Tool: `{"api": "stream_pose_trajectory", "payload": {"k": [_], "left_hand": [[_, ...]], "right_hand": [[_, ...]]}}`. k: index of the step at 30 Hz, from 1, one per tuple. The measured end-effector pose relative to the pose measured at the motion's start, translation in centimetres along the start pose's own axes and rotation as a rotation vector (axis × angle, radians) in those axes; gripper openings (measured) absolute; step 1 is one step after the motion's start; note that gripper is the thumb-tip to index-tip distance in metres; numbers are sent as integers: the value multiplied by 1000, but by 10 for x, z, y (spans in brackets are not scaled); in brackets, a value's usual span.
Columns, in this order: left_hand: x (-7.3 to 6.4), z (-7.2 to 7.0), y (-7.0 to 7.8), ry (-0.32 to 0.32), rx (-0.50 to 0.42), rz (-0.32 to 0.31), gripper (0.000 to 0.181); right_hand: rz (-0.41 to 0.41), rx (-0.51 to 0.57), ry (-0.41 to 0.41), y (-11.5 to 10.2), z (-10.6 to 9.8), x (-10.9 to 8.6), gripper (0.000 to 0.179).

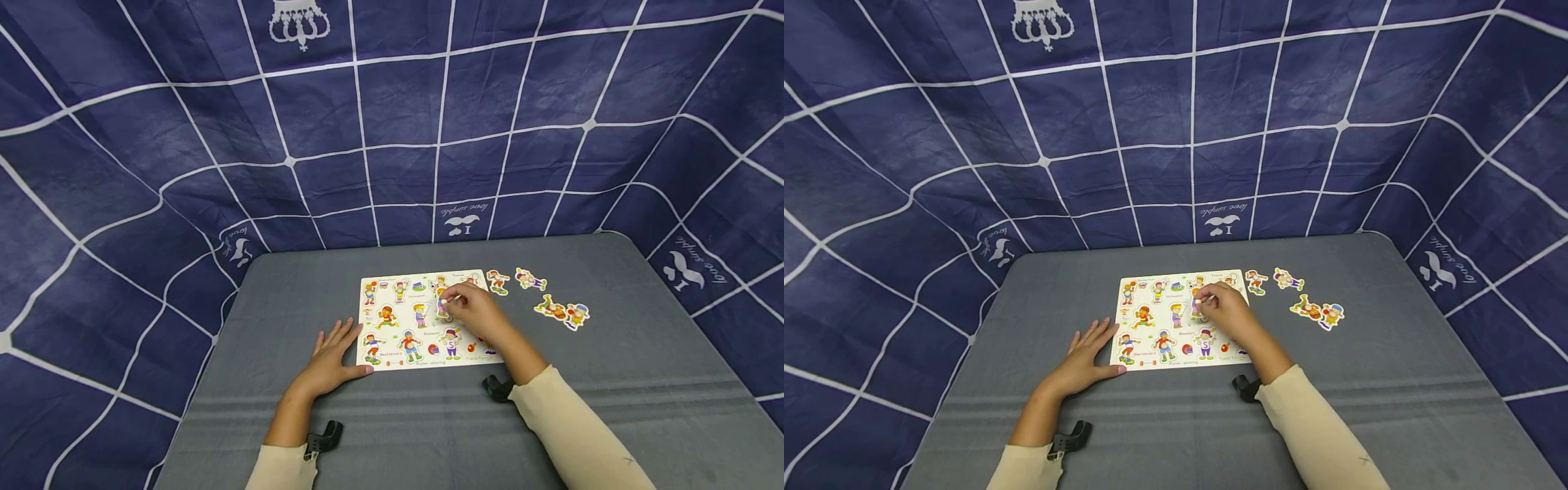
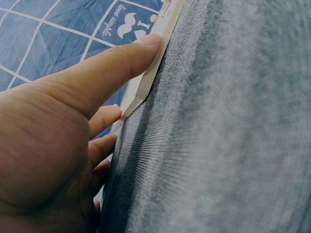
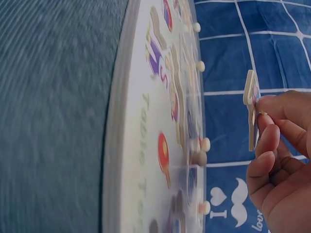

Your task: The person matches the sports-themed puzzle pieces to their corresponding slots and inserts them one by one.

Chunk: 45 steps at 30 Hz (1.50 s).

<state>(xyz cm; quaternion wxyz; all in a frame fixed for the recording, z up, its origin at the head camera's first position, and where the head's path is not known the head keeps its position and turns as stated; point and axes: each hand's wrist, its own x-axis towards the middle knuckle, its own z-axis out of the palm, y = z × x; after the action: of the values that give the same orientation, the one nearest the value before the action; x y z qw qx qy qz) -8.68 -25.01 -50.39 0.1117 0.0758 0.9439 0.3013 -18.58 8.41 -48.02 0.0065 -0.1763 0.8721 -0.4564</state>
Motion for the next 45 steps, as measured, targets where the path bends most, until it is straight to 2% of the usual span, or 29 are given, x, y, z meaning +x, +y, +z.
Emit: {"api": "stream_pose_trajectory", "payload": {"k": [15, 26, 32, 45], "left_hand": [[1, 1, -3, -4, 9, 1, 99], [1, 1, -4, -4, 12, -4, 99], [2, 1, -4, -4, 4, -6, 99], [2, 2, -4, -5, 8, -4, 99]], "right_hand": [[44, -7, -58, -5, 24, 7, 10], [22, -37, -86, -6, 39, 13, 10], [6, -57, -104, -6, 43, 16, 9], [34, -85, -188, -11, 47, 18, 9]]}}
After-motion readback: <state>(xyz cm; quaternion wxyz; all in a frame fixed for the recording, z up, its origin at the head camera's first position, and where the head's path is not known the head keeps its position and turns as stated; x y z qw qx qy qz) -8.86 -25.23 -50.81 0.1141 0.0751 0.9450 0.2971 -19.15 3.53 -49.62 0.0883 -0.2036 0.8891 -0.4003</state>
